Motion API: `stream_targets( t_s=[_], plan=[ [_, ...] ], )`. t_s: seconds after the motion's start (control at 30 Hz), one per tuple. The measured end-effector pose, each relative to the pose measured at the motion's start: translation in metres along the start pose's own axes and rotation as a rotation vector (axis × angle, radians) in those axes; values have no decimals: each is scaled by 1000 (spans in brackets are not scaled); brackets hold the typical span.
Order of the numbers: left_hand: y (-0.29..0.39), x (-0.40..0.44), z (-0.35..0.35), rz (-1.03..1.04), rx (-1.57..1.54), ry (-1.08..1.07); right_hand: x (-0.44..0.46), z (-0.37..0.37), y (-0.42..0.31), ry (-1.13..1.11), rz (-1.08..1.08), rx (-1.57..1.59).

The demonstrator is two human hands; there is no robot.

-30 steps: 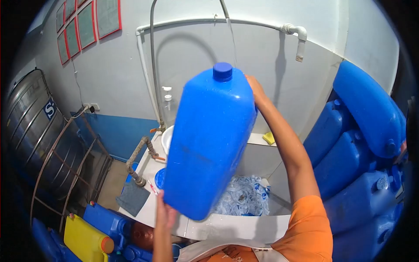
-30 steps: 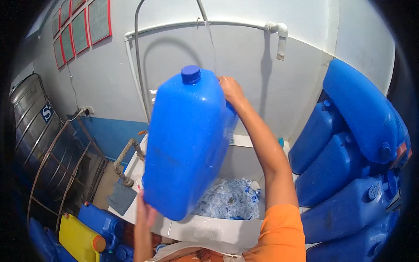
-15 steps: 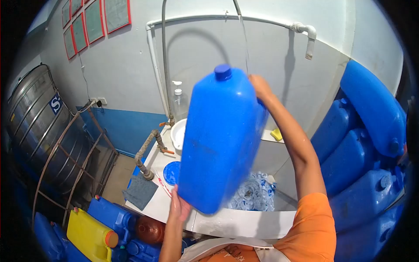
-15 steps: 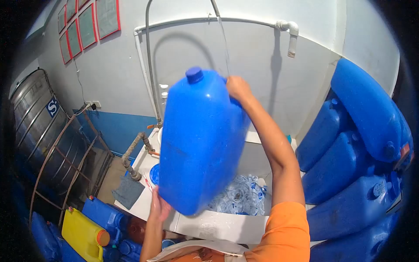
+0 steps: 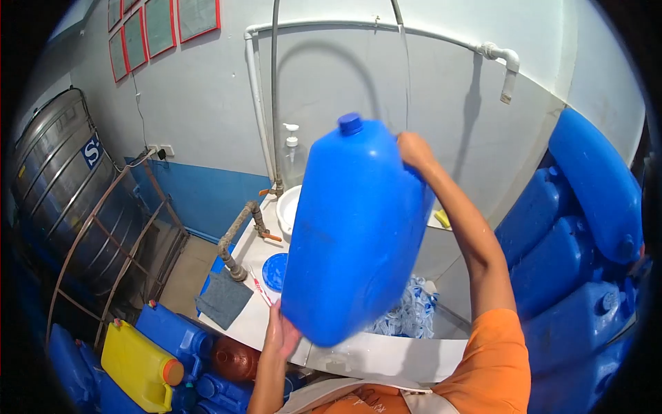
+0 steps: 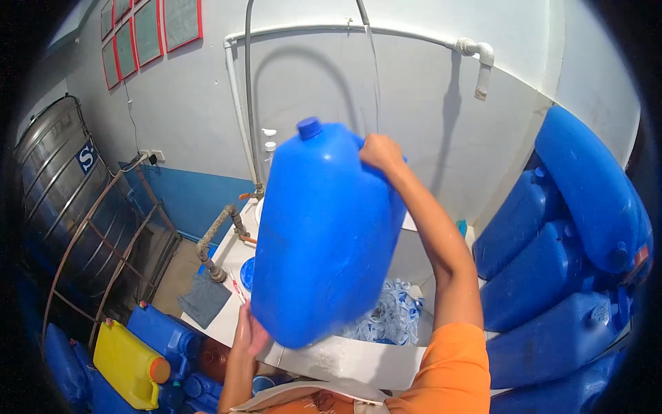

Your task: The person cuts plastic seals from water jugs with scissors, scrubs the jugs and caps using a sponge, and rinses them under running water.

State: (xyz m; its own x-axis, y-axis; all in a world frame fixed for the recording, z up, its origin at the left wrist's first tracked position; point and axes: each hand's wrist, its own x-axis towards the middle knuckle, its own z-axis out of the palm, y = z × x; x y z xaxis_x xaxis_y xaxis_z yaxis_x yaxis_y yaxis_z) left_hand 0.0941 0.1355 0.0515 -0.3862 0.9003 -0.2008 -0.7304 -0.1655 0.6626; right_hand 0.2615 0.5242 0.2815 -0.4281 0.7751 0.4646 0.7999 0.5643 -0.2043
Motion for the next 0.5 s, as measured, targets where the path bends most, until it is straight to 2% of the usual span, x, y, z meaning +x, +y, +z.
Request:
stream_targets(
  t_s=[0.07, 0.13, 0.17, 0.2, 0.27, 0.33, 0.37, 0.4, 0.47, 0.5],
  plan=[
    [30, -35, 7, -155, -29, 52, -12, -15, -29, -41, -5, -3],
    [76, -40, 18, -34, 109, 4, -17, -38, -40, -94, 7, -2],
    [93, -41, 35, 58, 155, -50, -12, -49, -41, -21, 37, 67],
    [92, -31, 35, 53, 161, -48, -4, -54, -41, 49, 68, 138],
    [70, 4, 17, 70, 139, 62, 16, -42, -16, 85, 36, 109],
    [34, 20, 14, 102, 109, -21, 18, -33, -1, 80, -23, 128],
    [28, 13, 21, 56, 84, -2, 16, -18, 11, 87, -19, 125],
    [28, 5, 29, 10, 58, 11, 14, 9, 33, 41, -12, 164],
    [51, -6, 32, 52, 104, 17, 1, 47, 80, -47, 12, 250],
    [77, -14, 49, 112, 231, -45, -10, 61, 104, -87, 29, 295]
  ],
)
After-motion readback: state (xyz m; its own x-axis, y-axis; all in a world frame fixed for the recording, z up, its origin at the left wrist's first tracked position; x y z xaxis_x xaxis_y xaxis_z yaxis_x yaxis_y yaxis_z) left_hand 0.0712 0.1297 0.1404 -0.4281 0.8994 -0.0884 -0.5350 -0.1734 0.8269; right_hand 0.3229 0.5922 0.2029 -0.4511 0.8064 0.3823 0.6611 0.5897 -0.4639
